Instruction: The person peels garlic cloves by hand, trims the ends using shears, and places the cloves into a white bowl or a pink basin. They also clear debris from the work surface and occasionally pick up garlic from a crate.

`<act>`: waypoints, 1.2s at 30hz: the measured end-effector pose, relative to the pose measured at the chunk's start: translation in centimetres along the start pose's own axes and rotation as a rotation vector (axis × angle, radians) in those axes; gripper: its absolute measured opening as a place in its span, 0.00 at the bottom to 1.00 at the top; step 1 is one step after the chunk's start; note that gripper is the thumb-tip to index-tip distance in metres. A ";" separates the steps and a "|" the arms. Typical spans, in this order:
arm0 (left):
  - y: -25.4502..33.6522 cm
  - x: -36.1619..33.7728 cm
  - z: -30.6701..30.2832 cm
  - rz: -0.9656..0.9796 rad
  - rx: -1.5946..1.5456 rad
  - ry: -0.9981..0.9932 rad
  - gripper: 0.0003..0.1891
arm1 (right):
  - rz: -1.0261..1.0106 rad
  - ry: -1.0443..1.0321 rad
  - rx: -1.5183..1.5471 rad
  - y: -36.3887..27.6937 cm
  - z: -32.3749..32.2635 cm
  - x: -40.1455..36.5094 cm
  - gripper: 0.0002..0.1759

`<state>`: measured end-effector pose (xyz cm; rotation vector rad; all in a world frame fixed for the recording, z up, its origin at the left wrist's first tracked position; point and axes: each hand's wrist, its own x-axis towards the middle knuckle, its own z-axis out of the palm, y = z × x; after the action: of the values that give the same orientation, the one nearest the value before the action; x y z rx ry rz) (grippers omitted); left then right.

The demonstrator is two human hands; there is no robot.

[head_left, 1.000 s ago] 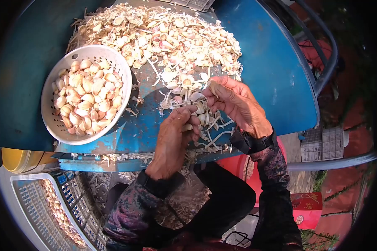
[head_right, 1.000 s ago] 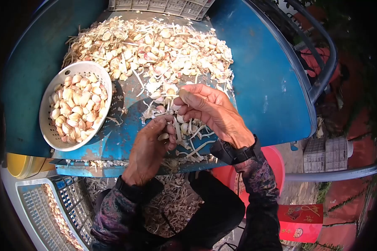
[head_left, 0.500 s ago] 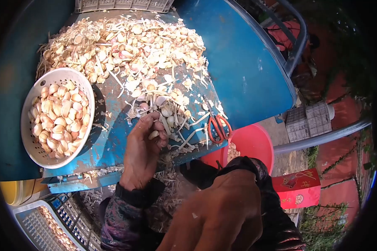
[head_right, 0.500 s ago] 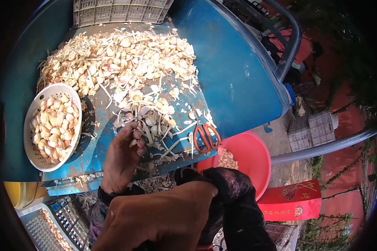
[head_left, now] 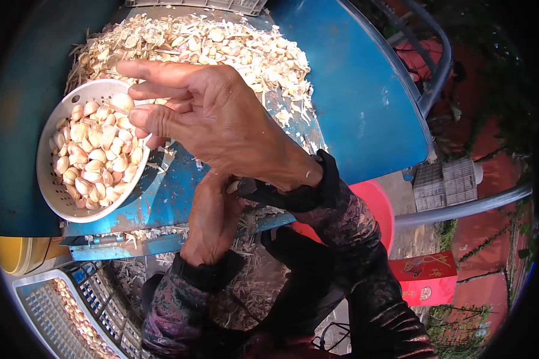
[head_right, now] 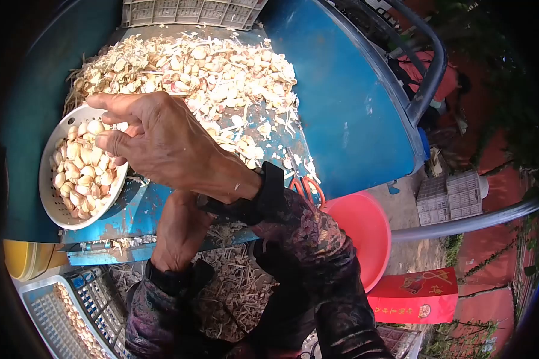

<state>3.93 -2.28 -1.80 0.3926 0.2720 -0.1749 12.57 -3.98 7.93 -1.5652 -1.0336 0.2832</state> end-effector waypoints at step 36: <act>0.0 0.6 1.4 0.064 0.157 0.112 0.10 | 0.327 0.259 -1.066 14.8 -17.4 -4.4 0.15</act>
<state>4.88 -2.90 -0.70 0.5674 0.3566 -0.1117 28.58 -17.88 -1.75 -2.6484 -0.7264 -0.3192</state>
